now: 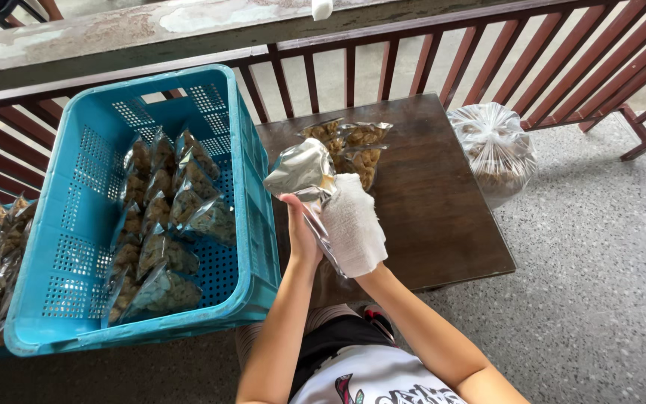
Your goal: The person sits on the floor and wipes the exterior of clear plastic bags containing food items using a white cloth. They pick up each bag from a blue basket, wipe it, and place it on a wooden table.
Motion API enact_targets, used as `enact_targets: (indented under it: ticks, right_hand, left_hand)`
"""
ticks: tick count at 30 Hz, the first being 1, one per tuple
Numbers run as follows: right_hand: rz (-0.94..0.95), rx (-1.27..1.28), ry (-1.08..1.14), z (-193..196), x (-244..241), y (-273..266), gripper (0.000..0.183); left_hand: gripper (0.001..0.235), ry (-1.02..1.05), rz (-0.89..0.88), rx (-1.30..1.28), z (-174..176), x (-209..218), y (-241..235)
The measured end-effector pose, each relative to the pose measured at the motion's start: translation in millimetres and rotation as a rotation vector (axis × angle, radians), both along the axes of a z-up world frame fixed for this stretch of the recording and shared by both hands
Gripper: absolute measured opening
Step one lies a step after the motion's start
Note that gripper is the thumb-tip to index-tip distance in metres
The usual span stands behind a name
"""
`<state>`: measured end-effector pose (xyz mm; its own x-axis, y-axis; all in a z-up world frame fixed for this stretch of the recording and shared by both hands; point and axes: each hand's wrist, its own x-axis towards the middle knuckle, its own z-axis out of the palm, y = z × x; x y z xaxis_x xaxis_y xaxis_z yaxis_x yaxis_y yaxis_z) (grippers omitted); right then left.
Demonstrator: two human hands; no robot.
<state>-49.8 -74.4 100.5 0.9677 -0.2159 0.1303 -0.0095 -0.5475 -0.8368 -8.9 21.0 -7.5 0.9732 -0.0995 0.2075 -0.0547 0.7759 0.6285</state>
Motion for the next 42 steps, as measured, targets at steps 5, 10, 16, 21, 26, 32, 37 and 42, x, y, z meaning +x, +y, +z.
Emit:
enact_targets:
  ticks: [5, 10, 16, 21, 26, 32, 37, 42]
  right_hand:
    - [0.172, -0.203, -0.234, -13, 10, -3, 0.021]
    - [0.248, -0.302, -0.482, -35, 16, -16, 0.027]
    - [0.151, -0.105, -0.332, -29, 23, -21, 0.031]
    - [-0.017, 0.110, -0.136, -2, -2, -2, 0.032]
    - [-0.048, 0.107, -0.087, 55, -21, 6, 0.034]
    - [0.000, -0.045, 0.080, 91, -41, 18, 0.031]
    - [0.093, -0.021, -0.036, 73, -34, 12, 0.026]
    - [0.019, 0.285, -0.136, 31, -9, 5, 0.031]
  left_hand:
    - [0.103, 0.076, 0.076, 0.281, -11, -15, -12]
    - [0.102, -0.118, 0.088, 0.324, -40, -10, -4]
    - [0.090, -0.108, 0.207, 0.314, -89, 0, 5]
    - [0.092, -0.150, 0.166, 0.388, -63, -10, 6]
    - [0.102, -0.033, 0.120, 0.387, -17, -13, 1]
    - [0.114, 0.111, 0.034, 0.315, 6, -3, 24]
    - [0.106, 0.184, 0.090, 0.240, 30, -12, 14]
    - [0.106, -0.188, 0.186, 0.467, 24, -33, -9]
